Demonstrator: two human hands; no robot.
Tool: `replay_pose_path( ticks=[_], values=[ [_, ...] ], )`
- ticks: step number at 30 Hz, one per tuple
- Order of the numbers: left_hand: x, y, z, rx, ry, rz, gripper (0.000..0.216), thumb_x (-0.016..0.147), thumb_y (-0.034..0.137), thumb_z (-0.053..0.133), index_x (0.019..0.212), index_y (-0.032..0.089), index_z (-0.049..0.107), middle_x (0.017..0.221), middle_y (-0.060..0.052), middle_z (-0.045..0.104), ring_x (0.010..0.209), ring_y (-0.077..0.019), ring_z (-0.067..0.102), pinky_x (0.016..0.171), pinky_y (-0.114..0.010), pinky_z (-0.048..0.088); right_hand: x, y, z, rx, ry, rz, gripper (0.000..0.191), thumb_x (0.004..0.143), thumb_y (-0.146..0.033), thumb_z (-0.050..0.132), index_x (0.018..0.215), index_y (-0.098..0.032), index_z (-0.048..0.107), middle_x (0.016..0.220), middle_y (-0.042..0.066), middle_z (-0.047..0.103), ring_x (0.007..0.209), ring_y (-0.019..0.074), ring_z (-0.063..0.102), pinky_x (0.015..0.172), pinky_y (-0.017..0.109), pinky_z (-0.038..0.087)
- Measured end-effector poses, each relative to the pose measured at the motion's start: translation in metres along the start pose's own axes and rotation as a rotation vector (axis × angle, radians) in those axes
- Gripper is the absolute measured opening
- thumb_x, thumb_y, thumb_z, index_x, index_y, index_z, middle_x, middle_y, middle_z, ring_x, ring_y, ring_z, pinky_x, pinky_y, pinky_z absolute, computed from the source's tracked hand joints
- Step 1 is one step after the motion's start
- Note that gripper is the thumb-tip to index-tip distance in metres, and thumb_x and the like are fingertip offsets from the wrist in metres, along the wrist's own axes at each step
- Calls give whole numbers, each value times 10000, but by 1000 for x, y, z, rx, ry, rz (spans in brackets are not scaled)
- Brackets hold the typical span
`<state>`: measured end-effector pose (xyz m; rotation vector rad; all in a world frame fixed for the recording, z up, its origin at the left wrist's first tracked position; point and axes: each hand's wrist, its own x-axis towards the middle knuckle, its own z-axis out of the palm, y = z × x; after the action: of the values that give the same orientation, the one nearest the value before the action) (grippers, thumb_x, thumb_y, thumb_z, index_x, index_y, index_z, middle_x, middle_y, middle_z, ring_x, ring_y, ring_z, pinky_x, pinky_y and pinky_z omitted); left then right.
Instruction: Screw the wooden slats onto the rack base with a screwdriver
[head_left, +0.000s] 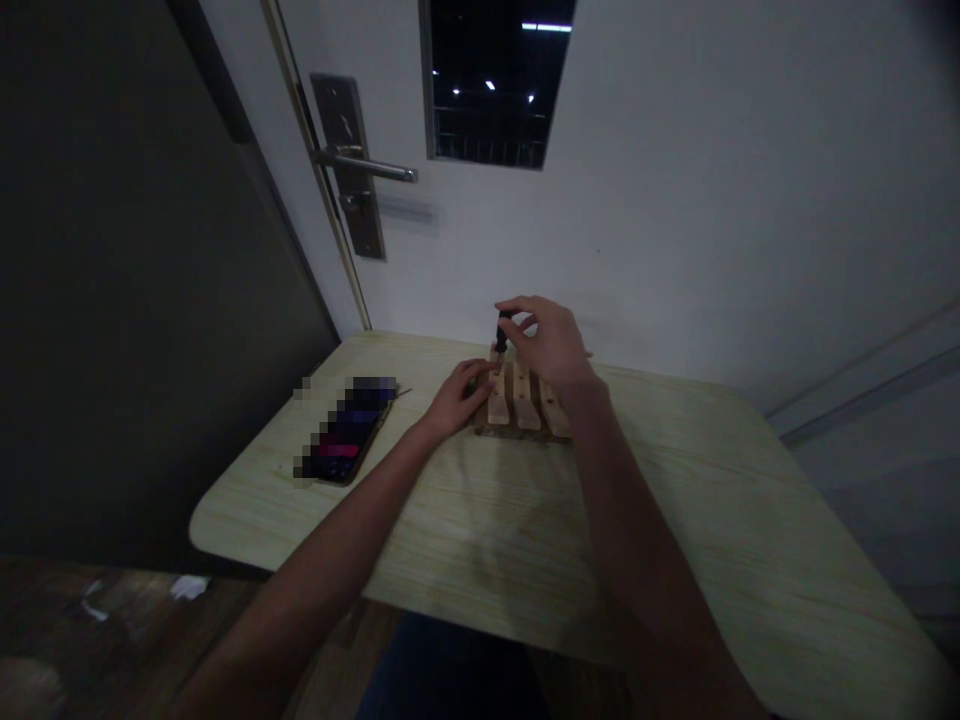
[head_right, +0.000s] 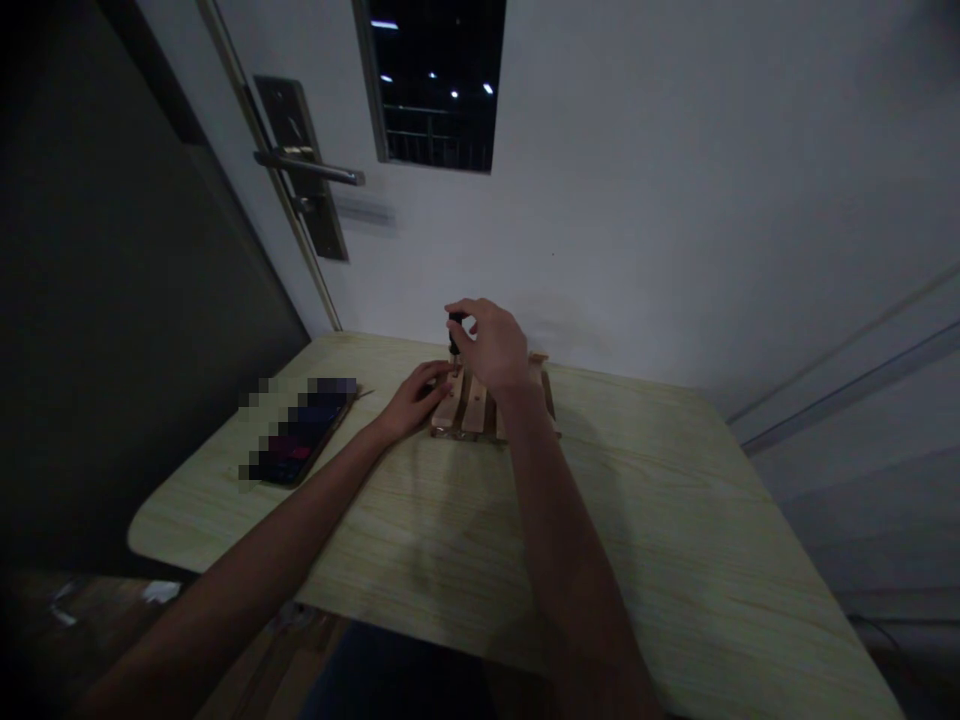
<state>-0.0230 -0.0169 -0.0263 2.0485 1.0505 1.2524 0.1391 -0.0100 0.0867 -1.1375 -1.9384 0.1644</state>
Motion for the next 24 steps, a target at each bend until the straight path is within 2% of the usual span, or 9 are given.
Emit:
replay_pose_path(
  ticks=[3, 7, 10, 14, 17, 21, 24],
  values=[
    [0, 0, 0, -8, -1, 4, 362, 888, 383, 498, 1194, 204, 575, 1236, -109, 542, 1187, -219, 509, 1061, -402, 387, 0, -2, -1, 29, -31, -16, 275, 823, -153, 495, 1031, -208, 666, 1024, 48, 682, 730, 145, 618, 772, 332, 490],
    [1, -2, 1, -8, 2, 10, 365, 887, 386, 493, 1192, 201, 571, 1235, -111, 537, 1189, -215, 504, 1065, -406, 380, 0, -7, -4, -16, -49, 6, 209, 799, -178, 553, 982, -210, 650, 911, 29, 676, 673, 136, 595, 709, 308, 477],
    [1, -4, 2, 3, 7, 4, 377, 880, 397, 496, 1191, 197, 570, 1241, -110, 531, 1205, -213, 490, 1077, -404, 367, -3, -12, -5, -89, -38, 46, 246, 780, -176, 587, 1019, -228, 611, 833, 9, 648, 701, 143, 582, 694, 294, 460],
    [2, -5, 2, -11, 10, 0, 384, 877, 412, 503, 1193, 202, 566, 1239, -102, 534, 1178, -208, 509, 1046, -392, 401, -4, -14, -4, -105, -56, 42, 213, 804, -204, 578, 1014, -232, 601, 904, 24, 643, 768, 151, 584, 730, 302, 461],
    [2, -8, 2, -9, 13, 16, 379, 877, 404, 514, 1193, 201, 562, 1238, -104, 540, 1179, -209, 508, 1052, -400, 393, -2, -12, 0, -70, -60, 17, 156, 841, -241, 545, 984, -206, 599, 958, 46, 642, 804, 155, 594, 760, 307, 467],
    [2, -12, 3, -6, 23, 33, 360, 882, 409, 509, 1182, 219, 566, 1234, -90, 549, 1177, -206, 511, 1042, -402, 402, 0, -8, 4, 25, -76, -10, 234, 858, -203, 514, 1089, -215, 549, 861, 11, 633, 749, 137, 611, 705, 269, 473],
    [3, -13, 3, 3, 17, 45, 361, 884, 413, 508, 1190, 229, 565, 1232, -83, 553, 1171, -206, 516, 1030, -398, 415, 1, -7, 5, 26, -55, -22, 206, 852, -196, 529, 1053, -232, 561, 812, -3, 618, 736, 136, 611, 695, 263, 472]
  ],
)
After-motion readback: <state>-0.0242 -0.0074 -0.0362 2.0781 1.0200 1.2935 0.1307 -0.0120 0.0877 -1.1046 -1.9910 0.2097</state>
